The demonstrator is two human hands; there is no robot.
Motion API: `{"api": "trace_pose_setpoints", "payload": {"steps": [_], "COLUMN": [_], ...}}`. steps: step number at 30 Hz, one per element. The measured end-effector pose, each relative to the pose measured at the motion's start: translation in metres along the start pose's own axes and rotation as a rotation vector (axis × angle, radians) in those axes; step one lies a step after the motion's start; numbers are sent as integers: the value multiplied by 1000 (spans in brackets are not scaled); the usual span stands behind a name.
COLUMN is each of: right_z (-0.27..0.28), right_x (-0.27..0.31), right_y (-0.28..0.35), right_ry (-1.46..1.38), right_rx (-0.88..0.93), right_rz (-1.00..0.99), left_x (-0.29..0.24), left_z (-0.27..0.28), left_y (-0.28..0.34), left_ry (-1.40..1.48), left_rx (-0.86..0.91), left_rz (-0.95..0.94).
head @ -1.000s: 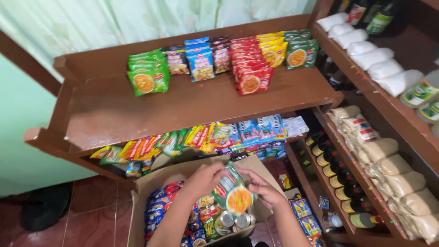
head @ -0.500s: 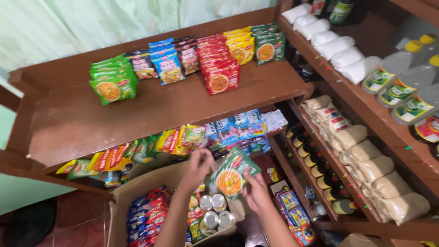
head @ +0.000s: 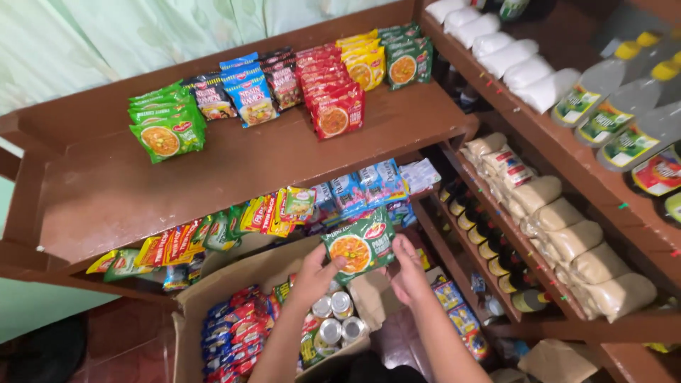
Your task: Organizing and stocking instant noodle packets and canned goods on shelves from a cardboard box.
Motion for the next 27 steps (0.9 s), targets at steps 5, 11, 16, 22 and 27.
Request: {"api": "trace_pose_setpoints", "payload": {"steps": [5, 11, 16, 22, 27], "right_z": [-24, -19, -12, 8, 22], "right_x": [12, 10, 27, 42, 82], "right_y": [11, 13, 11, -23, -71], "right_ry": [208, 301, 282, 202, 211], "right_rx": [-3, -129, -270, -249, -243], "right_rz": [9, 168, 118, 118, 110], "left_x": [-7, -3, -21, -7, 12], "left_z": [1, 3, -2, -33, -53], "left_y": [-6, -6, -17, -52, -104], "left_ry": [-92, -128, -148, -223, -67], "left_rx": [-177, -441, -409, -188, -144], "left_rz": [28, 34, 21, -212, -121]}}
Point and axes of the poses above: each hand's wrist, its own y-axis away from the middle knuckle, its own z-axis out of the back of the hand, x = y × z, the point moved 2 cm from there along -y, towards the middle knuckle, and after that the axes turned 3 degrees about -x, right-handed, at the moved point
